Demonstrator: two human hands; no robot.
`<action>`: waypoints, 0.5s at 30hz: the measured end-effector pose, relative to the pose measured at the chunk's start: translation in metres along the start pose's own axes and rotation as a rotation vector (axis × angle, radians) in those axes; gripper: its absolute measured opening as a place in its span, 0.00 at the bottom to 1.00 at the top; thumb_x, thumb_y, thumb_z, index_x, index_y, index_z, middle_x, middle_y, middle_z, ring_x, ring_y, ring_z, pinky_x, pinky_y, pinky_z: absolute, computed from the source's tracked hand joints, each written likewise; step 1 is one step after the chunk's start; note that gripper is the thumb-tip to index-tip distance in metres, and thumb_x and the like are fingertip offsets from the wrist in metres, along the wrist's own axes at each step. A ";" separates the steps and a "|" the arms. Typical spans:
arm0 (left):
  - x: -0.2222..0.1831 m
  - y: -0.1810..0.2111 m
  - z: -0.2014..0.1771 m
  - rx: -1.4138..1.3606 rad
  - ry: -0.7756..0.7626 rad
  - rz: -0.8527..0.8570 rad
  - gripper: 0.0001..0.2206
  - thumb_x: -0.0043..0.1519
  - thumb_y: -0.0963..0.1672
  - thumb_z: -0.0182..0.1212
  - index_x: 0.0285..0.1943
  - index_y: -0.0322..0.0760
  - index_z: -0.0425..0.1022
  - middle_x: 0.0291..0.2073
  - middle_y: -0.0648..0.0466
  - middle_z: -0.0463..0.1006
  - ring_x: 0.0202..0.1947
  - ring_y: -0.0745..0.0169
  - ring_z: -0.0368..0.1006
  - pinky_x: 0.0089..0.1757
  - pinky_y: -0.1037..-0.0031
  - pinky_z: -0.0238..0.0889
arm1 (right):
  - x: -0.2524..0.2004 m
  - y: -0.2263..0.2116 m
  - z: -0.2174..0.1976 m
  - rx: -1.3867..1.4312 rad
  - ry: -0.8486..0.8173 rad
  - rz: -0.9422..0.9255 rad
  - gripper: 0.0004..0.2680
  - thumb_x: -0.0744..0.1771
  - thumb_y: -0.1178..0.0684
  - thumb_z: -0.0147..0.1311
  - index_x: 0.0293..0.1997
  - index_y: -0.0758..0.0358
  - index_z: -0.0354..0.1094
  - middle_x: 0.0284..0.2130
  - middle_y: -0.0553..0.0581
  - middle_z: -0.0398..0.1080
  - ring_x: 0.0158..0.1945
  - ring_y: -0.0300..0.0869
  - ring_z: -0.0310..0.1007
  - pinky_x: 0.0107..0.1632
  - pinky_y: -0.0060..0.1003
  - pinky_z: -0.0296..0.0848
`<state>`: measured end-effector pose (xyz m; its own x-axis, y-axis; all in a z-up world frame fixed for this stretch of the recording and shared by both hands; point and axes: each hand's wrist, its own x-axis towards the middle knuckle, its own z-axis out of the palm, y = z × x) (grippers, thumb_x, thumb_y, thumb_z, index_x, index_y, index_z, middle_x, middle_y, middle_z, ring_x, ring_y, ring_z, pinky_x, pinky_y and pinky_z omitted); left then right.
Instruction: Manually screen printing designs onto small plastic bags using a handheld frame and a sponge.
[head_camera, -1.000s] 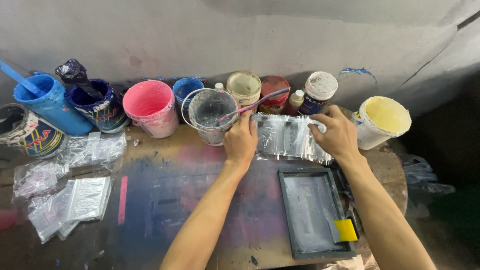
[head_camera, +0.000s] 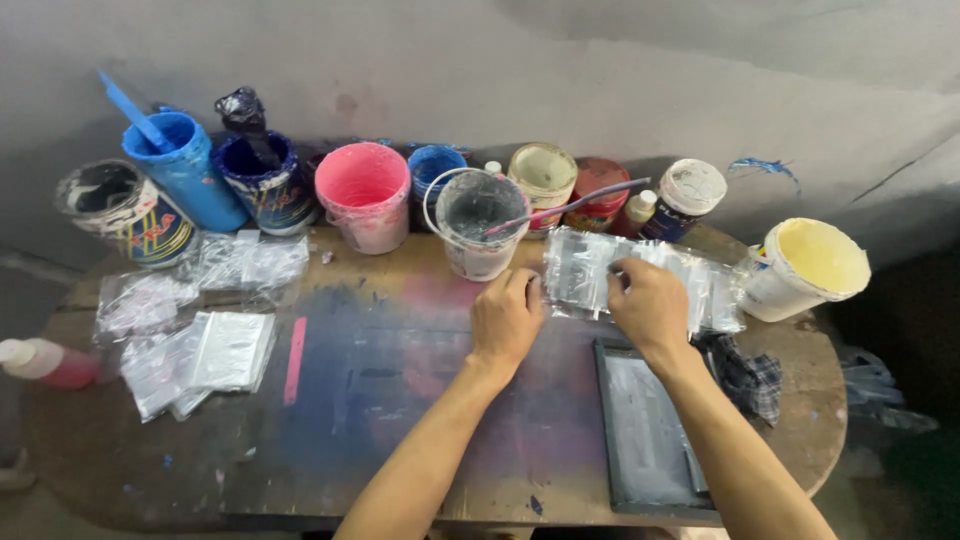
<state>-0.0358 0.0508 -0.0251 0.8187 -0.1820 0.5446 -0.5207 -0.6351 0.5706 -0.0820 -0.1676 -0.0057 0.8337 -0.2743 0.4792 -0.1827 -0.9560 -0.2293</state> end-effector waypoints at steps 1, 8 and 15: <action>-0.006 0.001 -0.011 0.008 0.002 -0.013 0.05 0.64 0.48 0.59 0.41 0.50 0.78 0.27 0.60 0.74 0.30 0.58 0.79 0.31 0.70 0.73 | -0.009 -0.021 -0.003 0.007 -0.010 -0.009 0.05 0.64 0.49 0.59 0.40 0.46 0.78 0.24 0.49 0.75 0.32 0.51 0.79 0.36 0.44 0.76; -0.042 -0.042 -0.098 0.063 -0.018 -0.278 0.15 0.64 0.51 0.58 0.26 0.45 0.71 0.18 0.55 0.73 0.24 0.49 0.79 0.27 0.64 0.71 | -0.050 -0.161 0.012 0.142 -0.580 -0.114 0.08 0.62 0.43 0.56 0.35 0.46 0.79 0.29 0.51 0.80 0.39 0.53 0.82 0.43 0.50 0.79; -0.081 -0.097 -0.200 0.241 0.242 -0.393 0.11 0.62 0.47 0.60 0.26 0.44 0.70 0.19 0.53 0.72 0.24 0.49 0.77 0.28 0.64 0.70 | -0.069 -0.286 0.054 0.400 -0.605 -0.247 0.08 0.61 0.49 0.60 0.39 0.52 0.80 0.30 0.55 0.81 0.40 0.55 0.81 0.44 0.52 0.79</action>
<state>-0.0998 0.2774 -0.0019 0.8471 0.2658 0.4601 -0.0912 -0.7803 0.6187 -0.0589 0.1302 -0.0184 0.9870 0.1569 0.0350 0.1520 -0.8405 -0.5200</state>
